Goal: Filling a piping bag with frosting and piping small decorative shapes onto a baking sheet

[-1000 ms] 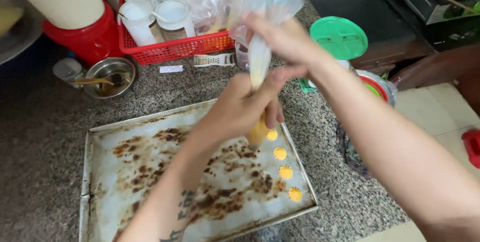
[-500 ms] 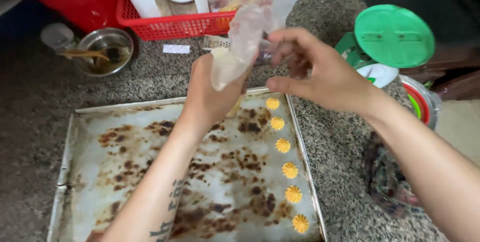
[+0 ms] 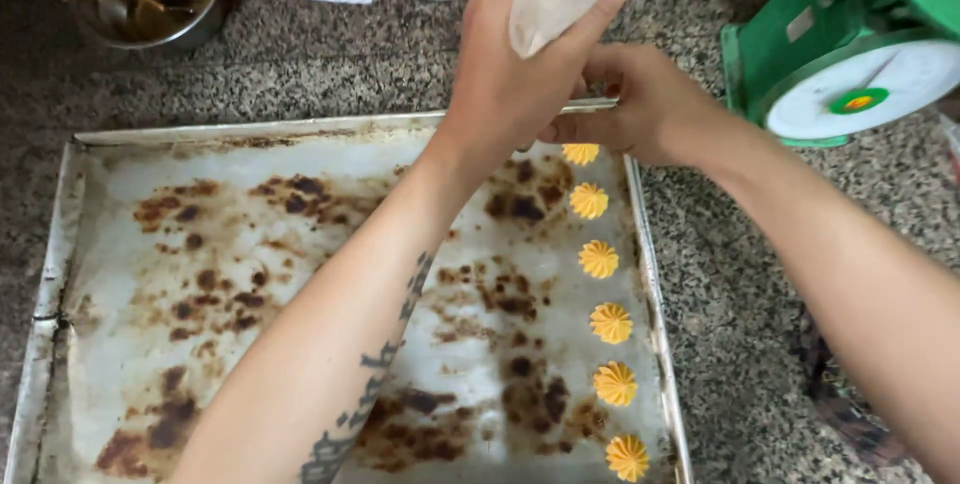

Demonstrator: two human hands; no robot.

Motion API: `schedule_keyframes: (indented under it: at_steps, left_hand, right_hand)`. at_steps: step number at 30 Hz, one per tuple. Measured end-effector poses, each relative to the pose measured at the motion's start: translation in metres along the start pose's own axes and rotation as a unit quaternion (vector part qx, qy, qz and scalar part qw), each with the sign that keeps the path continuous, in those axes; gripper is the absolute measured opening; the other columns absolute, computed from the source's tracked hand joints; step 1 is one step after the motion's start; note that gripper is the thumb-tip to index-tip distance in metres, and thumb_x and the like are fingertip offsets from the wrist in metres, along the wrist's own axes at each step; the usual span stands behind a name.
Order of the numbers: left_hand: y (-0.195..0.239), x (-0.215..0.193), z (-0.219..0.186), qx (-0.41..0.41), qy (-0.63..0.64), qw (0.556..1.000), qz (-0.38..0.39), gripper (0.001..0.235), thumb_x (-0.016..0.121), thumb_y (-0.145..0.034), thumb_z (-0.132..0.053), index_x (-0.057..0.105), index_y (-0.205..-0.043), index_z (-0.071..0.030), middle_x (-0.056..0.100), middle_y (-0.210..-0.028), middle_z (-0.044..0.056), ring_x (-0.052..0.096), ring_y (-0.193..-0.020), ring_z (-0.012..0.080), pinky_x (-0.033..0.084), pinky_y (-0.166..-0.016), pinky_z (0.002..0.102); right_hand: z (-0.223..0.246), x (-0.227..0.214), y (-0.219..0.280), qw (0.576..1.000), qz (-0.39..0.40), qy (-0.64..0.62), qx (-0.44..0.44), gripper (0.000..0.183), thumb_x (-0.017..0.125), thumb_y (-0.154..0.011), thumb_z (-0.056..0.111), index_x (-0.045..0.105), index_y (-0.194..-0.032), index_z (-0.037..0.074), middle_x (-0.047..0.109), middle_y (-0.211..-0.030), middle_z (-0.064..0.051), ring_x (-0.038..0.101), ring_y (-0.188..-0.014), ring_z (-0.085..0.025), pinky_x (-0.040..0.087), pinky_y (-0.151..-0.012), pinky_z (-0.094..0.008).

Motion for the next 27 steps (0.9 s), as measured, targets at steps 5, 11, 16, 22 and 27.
schedule_keyframes:
  at_steps: [5, 11, 16, 22, 27]
  left_hand:
    - [-0.003, 0.01, 0.026, 0.088, -0.002, 0.996, -0.021, 0.053, 0.07, -0.111, -0.057, 0.057, -0.078, -0.017, 0.047, -0.071, -0.008, 0.045, -0.073, 0.0089, 0.04, -0.065, 0.036]
    - [-0.003, 0.018, 0.048, 0.071, -0.029, 0.996, -0.05, 0.057, 0.073, -0.108, -0.058, 0.051, -0.074, -0.019, 0.044, -0.067, -0.009, 0.041, -0.068, 0.0098, 0.036, -0.061, 0.038]
    - [-0.009, 0.027, 0.069, 0.098, -0.075, 0.989, -0.082, 0.049, 0.076, -0.102, -0.058, 0.079, -0.076, -0.018, 0.075, -0.065, -0.005, 0.061, -0.063, 0.0114, 0.053, -0.067, 0.04]
    - [-0.011, 0.032, 0.084, 0.136, -0.09, 0.984, -0.073, 0.052, 0.074, -0.107, -0.053, 0.067, -0.073, -0.015, 0.063, -0.062, -0.005, 0.051, -0.066, 0.0059, 0.047, -0.059, 0.041]
    - [-0.012, 0.033, 0.08, 0.117, -0.111, 0.984, -0.07, 0.057, 0.074, -0.108, -0.056, 0.054, -0.071, -0.017, 0.05, -0.061, -0.003, 0.043, -0.068, 0.0082, 0.041, -0.059, 0.044]
  right_hand:
    - [-0.037, 0.008, -0.009, 0.998, -0.006, -0.031, -0.059, 0.027, 0.1, -0.105, 0.026, 0.091, -0.127, 0.014, 0.089, -0.116, 0.001, 0.076, -0.108, -0.012, 0.054, -0.091, -0.033]
    - [-0.045, 0.015, -0.011, 0.998, -0.023, -0.046, 0.021, 0.03, 0.101, -0.103, 0.019, 0.091, -0.131, 0.012, 0.094, -0.123, 0.001, 0.08, -0.114, -0.011, 0.061, -0.097, -0.032]
    - [-0.055, 0.019, -0.014, 0.998, -0.03, -0.049, 0.035, 0.026, 0.102, -0.102, 0.02, 0.092, -0.125, 0.013, 0.094, -0.118, 0.001, 0.08, -0.11, -0.011, 0.063, -0.098, -0.031]
    - [-0.051, 0.021, -0.012, 0.996, -0.029, -0.044, 0.07, 0.023, 0.102, -0.102, 0.019, 0.092, -0.122, 0.011, 0.092, -0.116, -0.001, 0.081, -0.108, -0.016, 0.062, -0.096, -0.034]
    - [-0.053, 0.02, -0.013, 0.997, -0.037, -0.025, 0.064, 0.021, 0.104, -0.103, 0.023, 0.092, -0.116, 0.012, 0.088, -0.108, 0.002, 0.074, -0.102, -0.012, 0.054, -0.09, -0.031]
Point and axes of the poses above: each hand's wrist, its own y-axis away from the middle knuckle, its own x-axis out of the palm, z = x × y, the point moved 3 cm from there along -y, towards the middle knuckle
